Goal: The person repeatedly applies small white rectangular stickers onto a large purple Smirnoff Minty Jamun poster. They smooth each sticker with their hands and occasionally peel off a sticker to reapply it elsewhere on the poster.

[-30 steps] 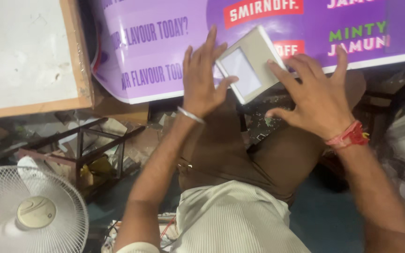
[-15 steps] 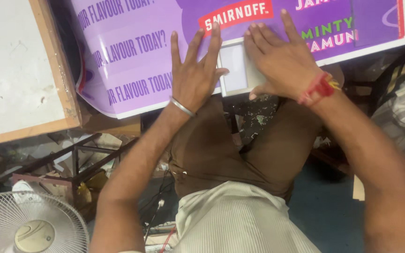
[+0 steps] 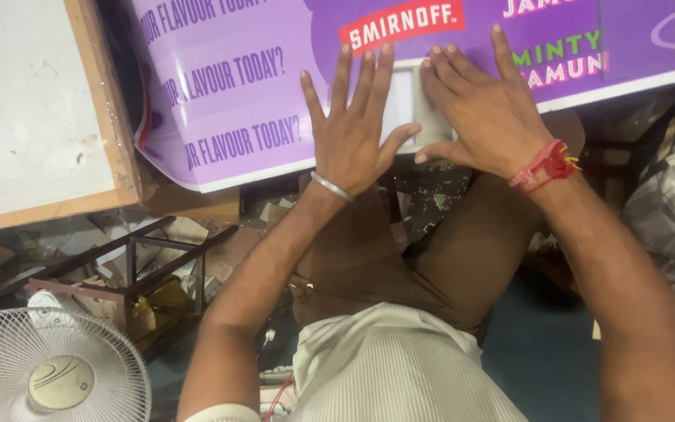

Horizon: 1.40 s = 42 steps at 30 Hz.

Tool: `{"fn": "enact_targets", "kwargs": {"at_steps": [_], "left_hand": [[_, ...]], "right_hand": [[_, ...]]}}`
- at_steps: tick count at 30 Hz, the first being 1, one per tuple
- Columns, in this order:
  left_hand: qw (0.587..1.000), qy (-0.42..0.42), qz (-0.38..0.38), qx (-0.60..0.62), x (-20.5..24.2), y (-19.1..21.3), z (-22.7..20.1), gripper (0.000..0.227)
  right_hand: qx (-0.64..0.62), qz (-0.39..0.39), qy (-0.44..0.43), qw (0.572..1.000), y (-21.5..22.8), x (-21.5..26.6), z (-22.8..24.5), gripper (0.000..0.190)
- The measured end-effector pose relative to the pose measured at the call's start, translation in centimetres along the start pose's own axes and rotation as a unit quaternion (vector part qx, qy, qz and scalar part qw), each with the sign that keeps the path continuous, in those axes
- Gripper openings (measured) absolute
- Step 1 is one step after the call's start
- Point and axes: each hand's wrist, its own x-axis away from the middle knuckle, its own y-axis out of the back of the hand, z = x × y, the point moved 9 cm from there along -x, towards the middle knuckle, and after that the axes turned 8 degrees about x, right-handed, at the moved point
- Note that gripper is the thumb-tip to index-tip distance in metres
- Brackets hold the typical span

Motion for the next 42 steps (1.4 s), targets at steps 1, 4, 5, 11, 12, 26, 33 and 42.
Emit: {"fn": "enact_targets", "kwargs": {"at_steps": [1, 4, 5, 11, 12, 26, 33, 42], "left_hand": [[1.000, -0.004, 0.011, -0.007, -0.4, 0.2, -0.8, 0.088], [0.998, -0.035, 0.044, -0.021, -1.7, 0.7, -3.6, 0.089], [0.997, -0.055, 0.058, -0.020, -1.9, 0.6, -4.6, 0.088], [0.999, -0.042, 0.021, 0.007, -1.6, 1.2, -3.5, 0.098], [0.999, -0.036, -0.007, 0.007, -1.3, 1.5, -2.7, 0.099], [0.927, 0.119, -0.266, 0.235, 4.3, 1.7, 7.8, 0.076], [0.955, 0.015, -0.158, 0.251, -1.3, 2.2, 9.4, 0.066], [0.994, -0.055, -0.091, 0.025, -0.1, 2.7, 0.2, 0.076]], "right_hand": [[-0.002, -0.002, -0.001, 1.000, -0.3, 0.1, 0.0, 0.120], [0.043, 0.049, -0.005, 0.998, -1.8, 0.2, -0.4, 0.104], [0.067, 0.075, -0.005, 0.995, -2.3, 0.2, -0.6, 0.096], [-0.059, -0.029, -0.028, 0.997, -0.2, 0.6, -1.1, 0.113], [-0.079, -0.040, -0.032, 0.996, -0.1, 0.8, -1.0, 0.114], [-0.170, -0.156, -0.214, 0.949, 0.7, 2.6, 3.8, 0.061], [-0.202, -0.116, -0.087, 0.969, 2.8, 2.4, 7.6, 0.050], [0.031, -0.039, 0.070, 0.996, 1.5, -6.6, 4.4, 0.120]]}}
